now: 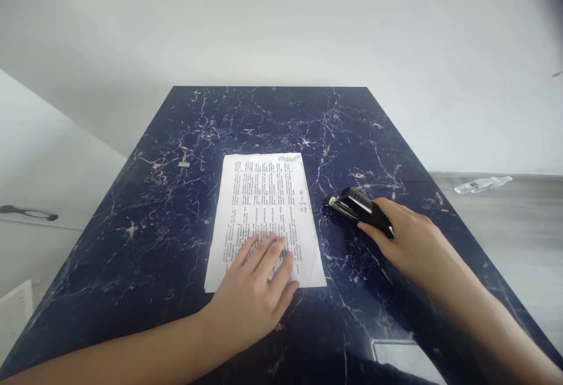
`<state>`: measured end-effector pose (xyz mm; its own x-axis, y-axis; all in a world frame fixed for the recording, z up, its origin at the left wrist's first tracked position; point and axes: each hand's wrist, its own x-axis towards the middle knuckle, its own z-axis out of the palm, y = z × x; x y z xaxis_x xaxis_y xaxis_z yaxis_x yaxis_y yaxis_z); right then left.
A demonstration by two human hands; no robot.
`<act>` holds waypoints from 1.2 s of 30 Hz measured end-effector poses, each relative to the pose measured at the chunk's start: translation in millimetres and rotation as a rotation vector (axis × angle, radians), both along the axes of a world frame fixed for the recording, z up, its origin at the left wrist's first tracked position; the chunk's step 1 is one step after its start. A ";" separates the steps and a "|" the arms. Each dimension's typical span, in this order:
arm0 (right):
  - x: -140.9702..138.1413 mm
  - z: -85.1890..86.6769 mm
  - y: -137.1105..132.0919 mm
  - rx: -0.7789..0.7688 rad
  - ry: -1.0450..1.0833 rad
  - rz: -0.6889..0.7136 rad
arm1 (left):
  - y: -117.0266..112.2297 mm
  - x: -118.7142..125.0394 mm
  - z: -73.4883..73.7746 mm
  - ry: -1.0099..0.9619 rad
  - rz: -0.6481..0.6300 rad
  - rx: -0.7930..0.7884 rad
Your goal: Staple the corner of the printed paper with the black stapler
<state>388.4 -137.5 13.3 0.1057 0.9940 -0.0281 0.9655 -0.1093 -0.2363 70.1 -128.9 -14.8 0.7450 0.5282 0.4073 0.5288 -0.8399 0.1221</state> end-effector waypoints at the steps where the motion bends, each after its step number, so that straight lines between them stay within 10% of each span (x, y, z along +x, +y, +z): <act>1: 0.2 0.2 0.1 -0.006 -0.006 -0.008 | -0.3 -0.1 0.1 0.000 0.000 -0.002; 17: -2.7 2.9 -0.7 0.030 -0.026 -0.045 | 0.2 -0.8 0.7 0.038 -0.032 -0.045; 24: -22.0 13.0 -4.6 0.278 0.075 -0.105 | -2.4 -2.6 1.7 0.037 -0.200 -0.135; 36: -66.7 -2.6 -7.1 0.381 0.332 0.219 | -2.1 7.7 -0.7 -0.052 -0.258 -0.016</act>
<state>321.7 -144.6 10.7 -0.0578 0.9382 0.3414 0.8230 0.2383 -0.5156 77.8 -130.9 -15.5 0.8344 0.3299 0.4416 0.2897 -0.9440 0.1579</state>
